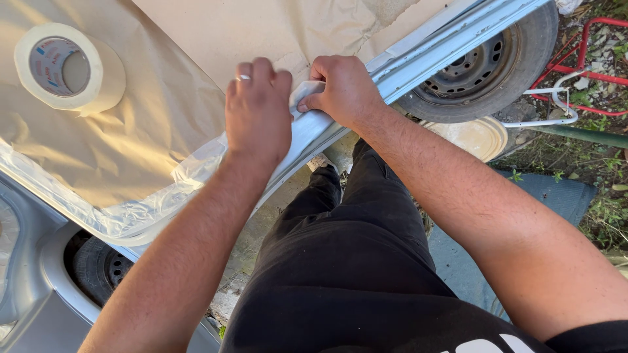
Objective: The person tapes brown masking paper onto a white car door panel using white masking tape. They repeatedly tear strips of tape and press them along the edges and seams of the paper to secure it to the metal surface.
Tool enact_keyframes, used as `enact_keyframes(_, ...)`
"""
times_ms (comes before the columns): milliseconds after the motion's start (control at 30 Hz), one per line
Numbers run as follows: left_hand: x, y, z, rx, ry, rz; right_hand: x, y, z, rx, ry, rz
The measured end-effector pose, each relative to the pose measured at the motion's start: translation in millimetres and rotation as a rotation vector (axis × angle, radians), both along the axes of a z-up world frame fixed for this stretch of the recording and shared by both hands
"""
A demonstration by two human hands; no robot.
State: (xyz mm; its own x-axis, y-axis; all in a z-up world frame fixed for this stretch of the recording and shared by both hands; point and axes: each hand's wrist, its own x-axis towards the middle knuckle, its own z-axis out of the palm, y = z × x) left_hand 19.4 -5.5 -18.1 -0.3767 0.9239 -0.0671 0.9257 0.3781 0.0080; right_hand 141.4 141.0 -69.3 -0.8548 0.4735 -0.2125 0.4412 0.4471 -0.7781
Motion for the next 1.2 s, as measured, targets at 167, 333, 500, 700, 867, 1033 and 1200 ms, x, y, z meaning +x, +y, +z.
enact_keyframes(167,22,-49,-9,0.073,0.189,-0.43,-1,13,0,-0.038,0.054,0.057)
enact_keyframes(333,32,-47,-1,-0.103,0.292,-0.494,1,40,2,-0.232,0.059,0.168)
enact_keyframes(500,26,-18,-20,-0.2,0.146,-0.44,-3,41,7,-0.078,0.156,0.177)
enact_keyframes(700,27,-13,-24,-0.241,0.131,-0.418,0,40,1,-0.127,0.119,0.1)
enact_keyframes(867,31,-14,-24,-0.281,0.216,-0.442,10,46,8,-0.22,0.161,0.044)
enact_keyframes(1033,25,-13,-22,-0.245,0.14,-0.375,36,35,20,-0.038,0.292,-0.016)
enact_keyframes(1200,3,-6,7,-0.206,-0.219,-0.302,77,-18,17,0.703,0.073,0.193)
